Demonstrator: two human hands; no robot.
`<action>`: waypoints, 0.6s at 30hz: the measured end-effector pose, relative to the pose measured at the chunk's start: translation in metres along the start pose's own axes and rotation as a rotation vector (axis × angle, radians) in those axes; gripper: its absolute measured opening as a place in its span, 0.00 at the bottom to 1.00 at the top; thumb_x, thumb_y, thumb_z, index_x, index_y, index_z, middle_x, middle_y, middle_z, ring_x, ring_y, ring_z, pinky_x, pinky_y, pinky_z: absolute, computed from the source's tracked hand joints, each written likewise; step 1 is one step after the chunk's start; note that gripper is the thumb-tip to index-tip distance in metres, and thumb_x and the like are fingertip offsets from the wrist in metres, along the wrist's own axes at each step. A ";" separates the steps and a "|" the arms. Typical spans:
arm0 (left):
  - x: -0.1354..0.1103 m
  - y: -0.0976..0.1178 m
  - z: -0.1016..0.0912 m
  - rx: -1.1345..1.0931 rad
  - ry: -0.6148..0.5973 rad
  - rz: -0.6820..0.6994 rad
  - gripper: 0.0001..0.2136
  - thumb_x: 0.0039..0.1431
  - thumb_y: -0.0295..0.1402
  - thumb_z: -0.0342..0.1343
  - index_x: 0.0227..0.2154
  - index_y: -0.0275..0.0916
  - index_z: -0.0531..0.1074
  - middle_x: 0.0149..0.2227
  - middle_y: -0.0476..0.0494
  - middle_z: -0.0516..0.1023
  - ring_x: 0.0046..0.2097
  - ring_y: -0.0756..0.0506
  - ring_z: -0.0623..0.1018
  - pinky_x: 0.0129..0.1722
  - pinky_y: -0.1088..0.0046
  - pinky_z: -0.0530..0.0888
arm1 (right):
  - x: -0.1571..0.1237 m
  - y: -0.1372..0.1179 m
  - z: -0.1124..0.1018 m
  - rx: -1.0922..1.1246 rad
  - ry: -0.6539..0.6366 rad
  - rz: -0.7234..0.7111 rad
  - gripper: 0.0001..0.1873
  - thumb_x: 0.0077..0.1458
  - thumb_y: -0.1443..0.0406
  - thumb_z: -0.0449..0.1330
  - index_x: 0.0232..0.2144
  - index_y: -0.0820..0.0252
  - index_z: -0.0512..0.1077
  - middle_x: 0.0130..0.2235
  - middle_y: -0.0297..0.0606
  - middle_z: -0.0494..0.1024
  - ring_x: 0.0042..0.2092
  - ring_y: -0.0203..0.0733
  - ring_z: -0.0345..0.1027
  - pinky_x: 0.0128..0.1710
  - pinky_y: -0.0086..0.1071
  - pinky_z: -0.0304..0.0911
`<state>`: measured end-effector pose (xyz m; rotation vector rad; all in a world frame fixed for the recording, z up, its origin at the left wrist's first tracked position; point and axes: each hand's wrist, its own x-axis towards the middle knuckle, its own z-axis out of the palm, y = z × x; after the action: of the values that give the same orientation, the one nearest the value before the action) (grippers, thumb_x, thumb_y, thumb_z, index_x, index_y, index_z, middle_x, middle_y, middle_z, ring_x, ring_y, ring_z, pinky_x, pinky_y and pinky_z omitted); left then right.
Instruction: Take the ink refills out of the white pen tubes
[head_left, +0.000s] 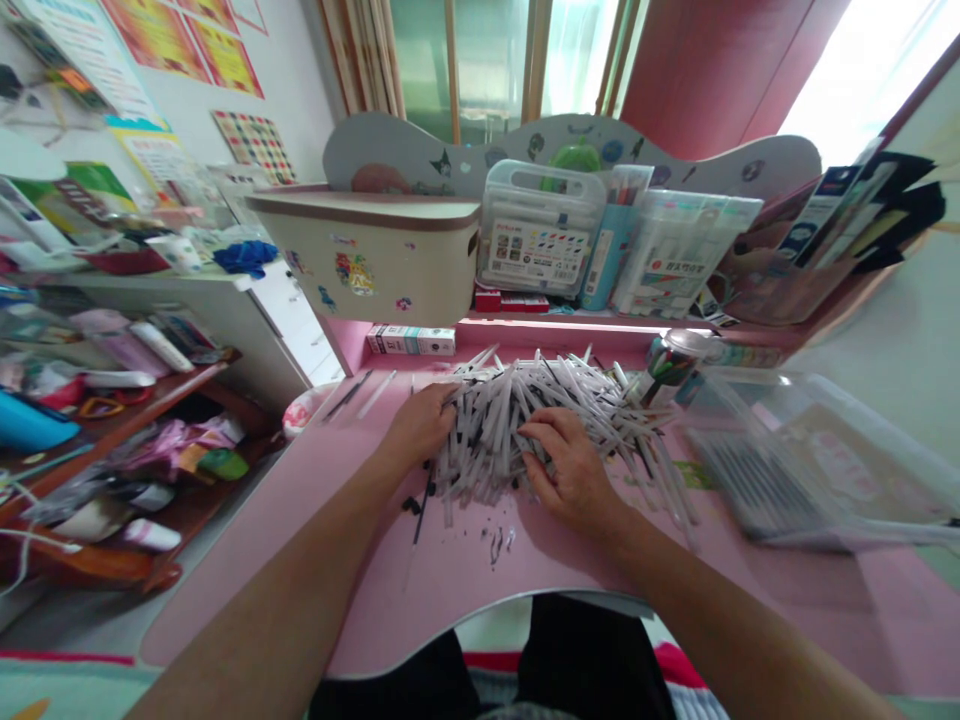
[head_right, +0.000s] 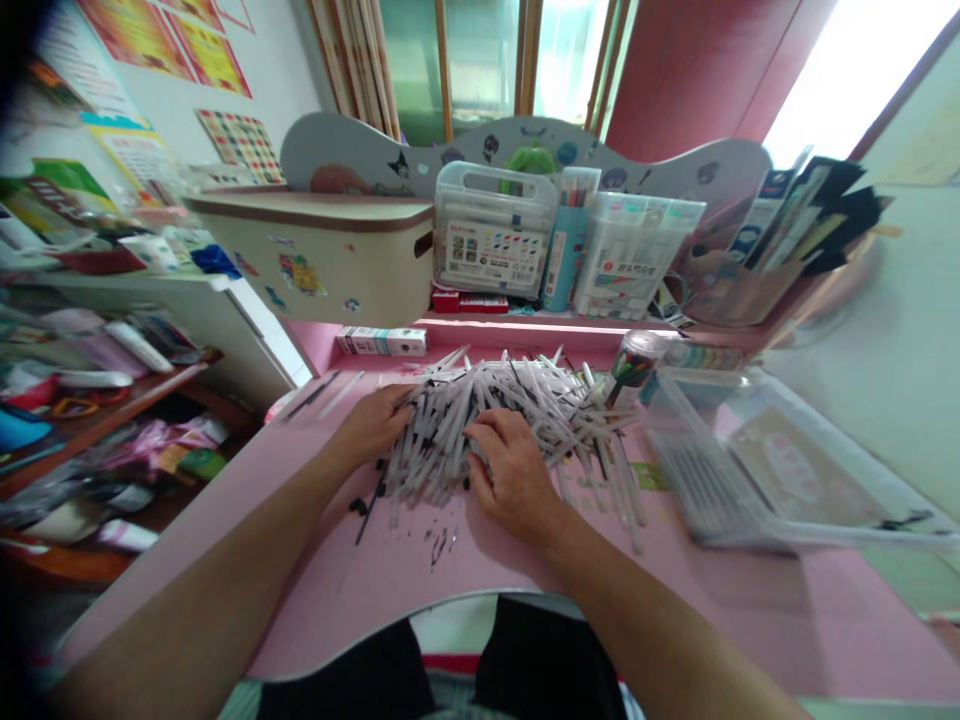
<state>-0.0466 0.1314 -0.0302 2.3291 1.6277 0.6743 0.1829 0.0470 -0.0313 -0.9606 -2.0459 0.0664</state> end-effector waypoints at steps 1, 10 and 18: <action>0.002 0.000 0.001 0.001 -0.014 0.005 0.23 0.55 0.26 0.46 0.53 0.35 0.74 0.53 0.38 0.78 0.55 0.40 0.76 0.58 0.64 0.68 | 0.000 0.000 0.000 -0.001 0.002 0.001 0.15 0.55 0.74 0.56 0.46 0.60 0.69 0.46 0.46 0.70 0.49 0.49 0.63 0.51 0.47 0.65; 0.007 -0.003 0.005 0.033 -0.039 0.034 0.22 0.51 0.25 0.48 0.48 0.36 0.77 0.48 0.37 0.81 0.50 0.37 0.78 0.55 0.60 0.71 | 0.000 0.001 -0.001 0.006 0.009 0.008 0.15 0.55 0.74 0.57 0.46 0.61 0.70 0.46 0.46 0.70 0.50 0.49 0.63 0.52 0.46 0.64; 0.003 -0.006 -0.013 -0.050 -0.052 0.088 0.12 0.53 0.28 0.52 0.38 0.41 0.79 0.39 0.41 0.79 0.43 0.41 0.78 0.46 0.64 0.72 | 0.000 -0.002 -0.002 0.010 0.011 0.016 0.16 0.55 0.74 0.56 0.46 0.60 0.69 0.47 0.46 0.70 0.50 0.50 0.64 0.52 0.46 0.65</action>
<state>-0.0568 0.1350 -0.0212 2.3743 1.4766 0.6582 0.1836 0.0451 -0.0294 -0.9696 -2.0261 0.0797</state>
